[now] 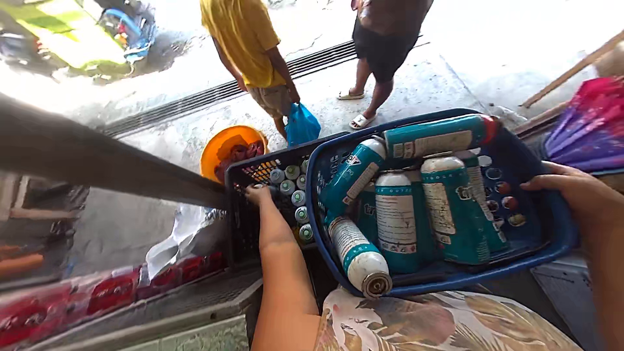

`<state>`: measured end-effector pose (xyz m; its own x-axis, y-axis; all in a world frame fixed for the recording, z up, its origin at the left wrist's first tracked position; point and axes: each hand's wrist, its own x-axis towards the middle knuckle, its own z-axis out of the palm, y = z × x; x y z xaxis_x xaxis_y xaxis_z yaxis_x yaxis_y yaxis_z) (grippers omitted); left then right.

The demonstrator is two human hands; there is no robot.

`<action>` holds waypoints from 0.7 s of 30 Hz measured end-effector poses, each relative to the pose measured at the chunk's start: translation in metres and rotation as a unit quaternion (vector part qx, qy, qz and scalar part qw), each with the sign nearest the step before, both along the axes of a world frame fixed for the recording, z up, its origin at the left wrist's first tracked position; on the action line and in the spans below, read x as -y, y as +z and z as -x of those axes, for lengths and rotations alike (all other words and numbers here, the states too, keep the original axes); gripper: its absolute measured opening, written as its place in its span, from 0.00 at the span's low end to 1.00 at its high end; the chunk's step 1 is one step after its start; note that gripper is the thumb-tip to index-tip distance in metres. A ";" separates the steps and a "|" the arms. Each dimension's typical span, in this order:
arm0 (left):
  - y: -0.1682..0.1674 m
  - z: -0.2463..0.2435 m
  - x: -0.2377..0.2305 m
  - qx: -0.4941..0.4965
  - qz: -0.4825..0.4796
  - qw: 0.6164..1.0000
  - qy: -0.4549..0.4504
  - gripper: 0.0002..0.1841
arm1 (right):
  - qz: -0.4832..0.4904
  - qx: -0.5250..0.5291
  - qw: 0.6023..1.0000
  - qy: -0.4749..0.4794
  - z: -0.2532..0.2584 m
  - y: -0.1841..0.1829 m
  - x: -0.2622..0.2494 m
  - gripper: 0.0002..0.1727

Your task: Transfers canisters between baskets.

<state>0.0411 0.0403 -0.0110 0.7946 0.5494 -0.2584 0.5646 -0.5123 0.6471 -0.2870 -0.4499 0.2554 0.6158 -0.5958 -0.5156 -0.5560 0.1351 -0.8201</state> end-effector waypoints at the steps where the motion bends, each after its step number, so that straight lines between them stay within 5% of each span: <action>1: -0.002 -0.001 0.002 0.007 0.005 1.000 -0.002 0.34 | 0.000 -0.005 1.000 -0.003 -0.002 0.004 -0.002 0.18; 8: -0.001 -0.008 0.003 -0.012 0.041 0.998 -0.036 0.49 | -0.018 -0.016 1.000 0.001 -0.002 0.006 0.003 0.18; 11: 0.024 -0.005 0.006 0.000 0.055 0.998 -0.013 0.49 | -0.026 -0.008 1.000 0.009 0.000 0.006 0.005 0.17; 17: 0.138 0.019 0.029 0.187 0.117 0.975 -0.023 0.37 | -0.043 0.015 0.998 0.033 0.002 0.001 0.013 0.17; 21: 0.245 0.103 0.061 0.313 0.161 0.894 -0.276 0.22 | -0.038 0.016 0.998 0.040 -0.001 0.005 0.010 0.16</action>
